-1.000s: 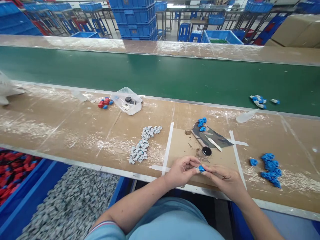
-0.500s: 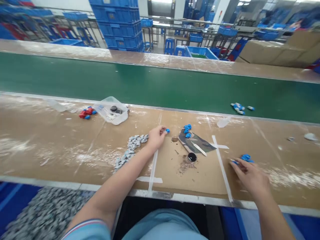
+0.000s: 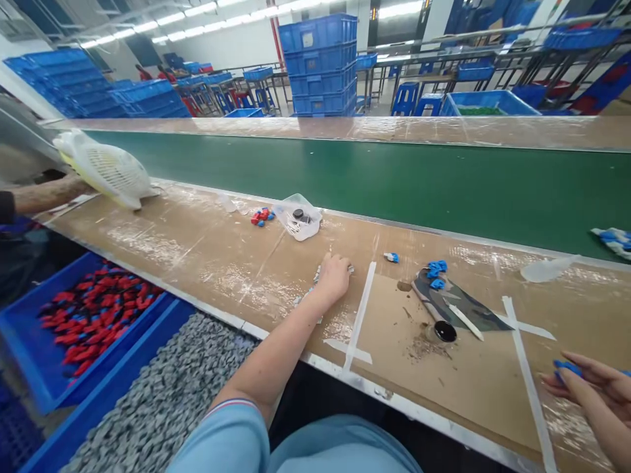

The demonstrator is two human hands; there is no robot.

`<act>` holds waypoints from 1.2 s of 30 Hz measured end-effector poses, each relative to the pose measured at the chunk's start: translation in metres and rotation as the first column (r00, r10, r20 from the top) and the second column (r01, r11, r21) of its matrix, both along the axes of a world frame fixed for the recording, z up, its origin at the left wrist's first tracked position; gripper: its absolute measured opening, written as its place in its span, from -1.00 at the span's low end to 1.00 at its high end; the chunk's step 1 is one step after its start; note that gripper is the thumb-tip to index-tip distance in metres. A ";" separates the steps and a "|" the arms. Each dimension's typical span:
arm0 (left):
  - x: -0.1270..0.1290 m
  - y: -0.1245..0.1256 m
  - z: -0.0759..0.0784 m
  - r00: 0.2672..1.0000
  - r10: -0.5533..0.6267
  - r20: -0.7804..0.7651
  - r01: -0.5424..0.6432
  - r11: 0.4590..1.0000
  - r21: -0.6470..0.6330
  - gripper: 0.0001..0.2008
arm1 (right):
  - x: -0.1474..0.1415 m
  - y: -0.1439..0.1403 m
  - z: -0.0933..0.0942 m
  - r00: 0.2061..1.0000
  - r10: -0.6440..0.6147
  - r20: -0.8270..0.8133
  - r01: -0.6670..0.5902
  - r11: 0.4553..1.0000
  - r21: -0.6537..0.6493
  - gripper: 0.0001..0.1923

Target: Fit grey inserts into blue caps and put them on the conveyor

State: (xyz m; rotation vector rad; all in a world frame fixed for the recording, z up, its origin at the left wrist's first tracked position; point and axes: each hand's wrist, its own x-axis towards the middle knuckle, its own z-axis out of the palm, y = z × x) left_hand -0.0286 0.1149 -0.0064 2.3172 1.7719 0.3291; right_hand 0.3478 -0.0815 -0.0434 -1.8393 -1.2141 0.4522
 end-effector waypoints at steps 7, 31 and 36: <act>0.005 -0.007 -0.003 0.999 -0.023 0.048 0.018 0.995 0.095 -0.79 | -0.066 0.016 0.043 0.987 0.155 -0.032 -0.154 0.987 0.039 -0.58; 0.067 -0.115 -0.017 0.198 0.557 0.806 0.528 0.632 -0.567 -0.57 | -0.099 0.045 0.056 0.832 0.377 0.407 -0.425 0.905 0.029 -0.77; 0.074 -0.118 -0.025 0.223 0.485 0.846 0.478 0.701 -0.529 -0.72 | -0.097 0.047 0.047 0.952 0.289 0.100 -0.283 0.956 -0.071 -0.63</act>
